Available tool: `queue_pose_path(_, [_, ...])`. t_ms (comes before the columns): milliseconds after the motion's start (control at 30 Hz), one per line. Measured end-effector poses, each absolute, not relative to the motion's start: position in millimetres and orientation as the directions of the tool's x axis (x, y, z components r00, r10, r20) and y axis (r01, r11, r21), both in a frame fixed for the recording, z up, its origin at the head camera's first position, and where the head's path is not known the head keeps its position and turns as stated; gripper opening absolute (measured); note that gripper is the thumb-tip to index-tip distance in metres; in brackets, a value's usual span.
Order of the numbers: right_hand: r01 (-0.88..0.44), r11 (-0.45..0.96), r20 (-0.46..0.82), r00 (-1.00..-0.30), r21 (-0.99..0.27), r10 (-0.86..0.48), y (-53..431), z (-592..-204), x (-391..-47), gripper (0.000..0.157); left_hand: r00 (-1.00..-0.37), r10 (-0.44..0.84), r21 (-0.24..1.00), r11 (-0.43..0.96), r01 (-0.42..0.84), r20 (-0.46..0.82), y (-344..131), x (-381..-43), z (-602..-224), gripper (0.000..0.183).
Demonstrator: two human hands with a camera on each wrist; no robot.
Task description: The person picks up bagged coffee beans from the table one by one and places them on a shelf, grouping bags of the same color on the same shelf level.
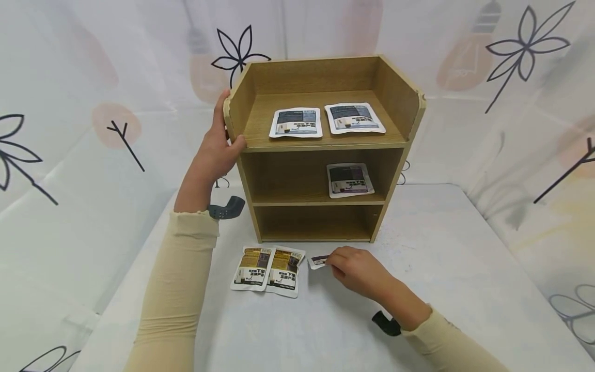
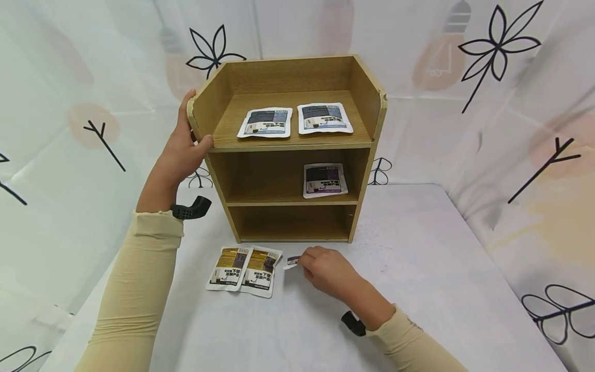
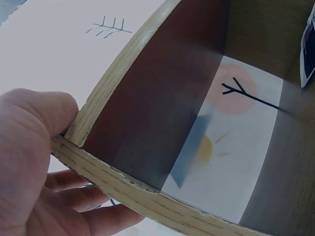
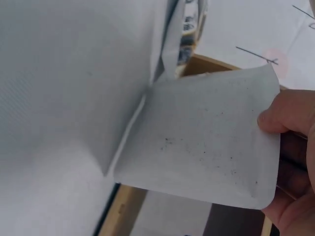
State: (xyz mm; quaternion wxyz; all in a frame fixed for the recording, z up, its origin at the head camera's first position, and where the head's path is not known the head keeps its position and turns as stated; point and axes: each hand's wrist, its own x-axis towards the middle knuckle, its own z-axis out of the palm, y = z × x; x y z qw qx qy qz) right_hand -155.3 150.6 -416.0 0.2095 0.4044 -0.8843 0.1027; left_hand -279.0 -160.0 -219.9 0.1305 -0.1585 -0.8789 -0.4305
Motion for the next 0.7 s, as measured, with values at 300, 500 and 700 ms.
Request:
queue_pose_path(300, [-0.791,0.61,0.582,-0.476,0.045,-0.66,156,-403,-162,0.019,-0.925,0.154,0.725,0.581,0.368,0.346,-159,-277,-218,0.087])
queue_pose_path(500, [-0.795,0.605,0.6,-0.468,0.034,-0.649,154,-391,-163,0.02,-0.921,0.159,0.725,0.575,0.379,0.356,-159,-277,-219,0.087])
queue_pose_path(700, [-0.81,0.587,0.629,-0.45,0.012,-0.634,151,-380,-163,0.021,-0.929,0.149,0.727,0.586,0.359,0.339,-159,-276,-218,0.087])
